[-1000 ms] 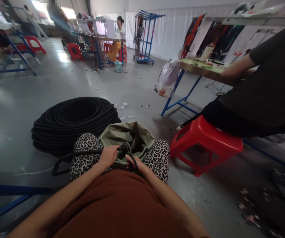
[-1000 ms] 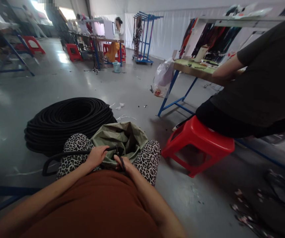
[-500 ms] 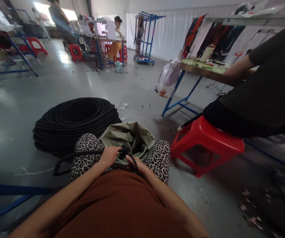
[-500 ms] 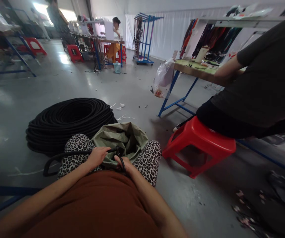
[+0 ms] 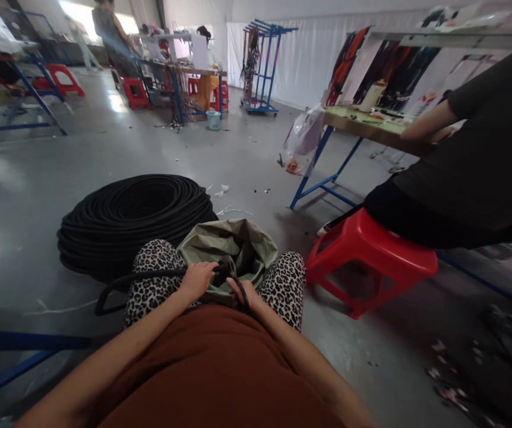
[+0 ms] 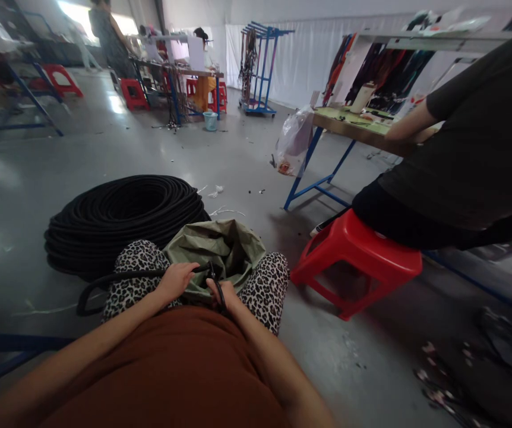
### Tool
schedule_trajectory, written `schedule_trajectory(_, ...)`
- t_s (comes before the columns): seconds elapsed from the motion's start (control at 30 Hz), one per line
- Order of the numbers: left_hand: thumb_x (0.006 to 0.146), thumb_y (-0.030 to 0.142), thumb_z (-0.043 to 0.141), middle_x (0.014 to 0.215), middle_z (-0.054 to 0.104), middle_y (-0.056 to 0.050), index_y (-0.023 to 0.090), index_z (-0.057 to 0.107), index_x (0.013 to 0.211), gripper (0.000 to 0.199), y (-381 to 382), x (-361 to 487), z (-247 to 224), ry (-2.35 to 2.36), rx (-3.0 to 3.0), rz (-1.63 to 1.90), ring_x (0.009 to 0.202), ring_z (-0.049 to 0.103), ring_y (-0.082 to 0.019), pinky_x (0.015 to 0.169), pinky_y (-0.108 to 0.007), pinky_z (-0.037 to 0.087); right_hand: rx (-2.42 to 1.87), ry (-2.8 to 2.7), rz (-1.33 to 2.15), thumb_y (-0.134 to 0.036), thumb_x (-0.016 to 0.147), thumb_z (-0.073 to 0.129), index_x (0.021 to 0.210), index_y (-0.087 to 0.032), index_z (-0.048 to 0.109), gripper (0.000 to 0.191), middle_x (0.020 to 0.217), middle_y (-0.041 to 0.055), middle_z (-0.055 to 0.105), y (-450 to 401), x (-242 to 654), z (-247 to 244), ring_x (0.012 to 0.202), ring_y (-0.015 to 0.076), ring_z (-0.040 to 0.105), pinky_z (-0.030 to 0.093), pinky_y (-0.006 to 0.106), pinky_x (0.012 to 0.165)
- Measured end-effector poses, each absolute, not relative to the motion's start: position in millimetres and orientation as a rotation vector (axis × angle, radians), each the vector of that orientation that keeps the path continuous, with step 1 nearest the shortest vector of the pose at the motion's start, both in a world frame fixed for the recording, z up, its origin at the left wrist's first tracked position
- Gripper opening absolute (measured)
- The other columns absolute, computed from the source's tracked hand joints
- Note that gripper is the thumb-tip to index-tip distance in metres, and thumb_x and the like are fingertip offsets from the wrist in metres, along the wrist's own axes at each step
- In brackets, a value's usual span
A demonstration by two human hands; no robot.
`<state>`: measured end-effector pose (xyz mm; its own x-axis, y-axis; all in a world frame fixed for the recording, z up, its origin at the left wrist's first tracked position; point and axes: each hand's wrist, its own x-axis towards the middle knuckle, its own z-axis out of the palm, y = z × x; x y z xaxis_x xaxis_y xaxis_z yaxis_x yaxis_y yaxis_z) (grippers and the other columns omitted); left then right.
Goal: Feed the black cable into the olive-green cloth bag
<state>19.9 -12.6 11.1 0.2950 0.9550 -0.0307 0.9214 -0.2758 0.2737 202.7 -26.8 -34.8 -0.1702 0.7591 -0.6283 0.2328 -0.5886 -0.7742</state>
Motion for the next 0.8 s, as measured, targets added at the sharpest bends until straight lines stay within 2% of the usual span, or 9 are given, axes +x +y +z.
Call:
schedule_trajectory(0.23, 0.091, 0.017, 0.047, 0.114, 0.071, -0.011, 0.019, 0.062, 0.121, 0.034, -11.6, 22.6, 10.8, 1.748, 2.333, 0.173, 0.107, 0.064, -0.024, 0.088, -0.036, 0.044, -1.687, -1.163, 1.765, -0.045, 0.094, 0.055, 0.058, -0.016, 0.051, 0.046, 0.043, -0.0032, 0.045, -25.8, 202.5, -49.2, 0.034, 0.0092, 0.042, 0.035, 0.02, 0.035)
schedule_trajectory(0.8, 0.091, 0.018, 0.047, 0.112, 0.072, -0.011, 0.018, 0.064, 0.121, 0.034, -4.5, 20.5, 7.0, 1.775, 2.336, 0.129, 0.105, 0.065, -0.024, 0.087, -0.035, 0.045, -1.749, -1.413, 1.693, -0.043, 0.096, 0.052, 0.05, -0.016, 0.048, 0.053, 0.042, -0.001, 0.046, -26.2, 206.5, -42.6, 0.034, 0.0097, 0.046, 0.033, 0.019, 0.036)
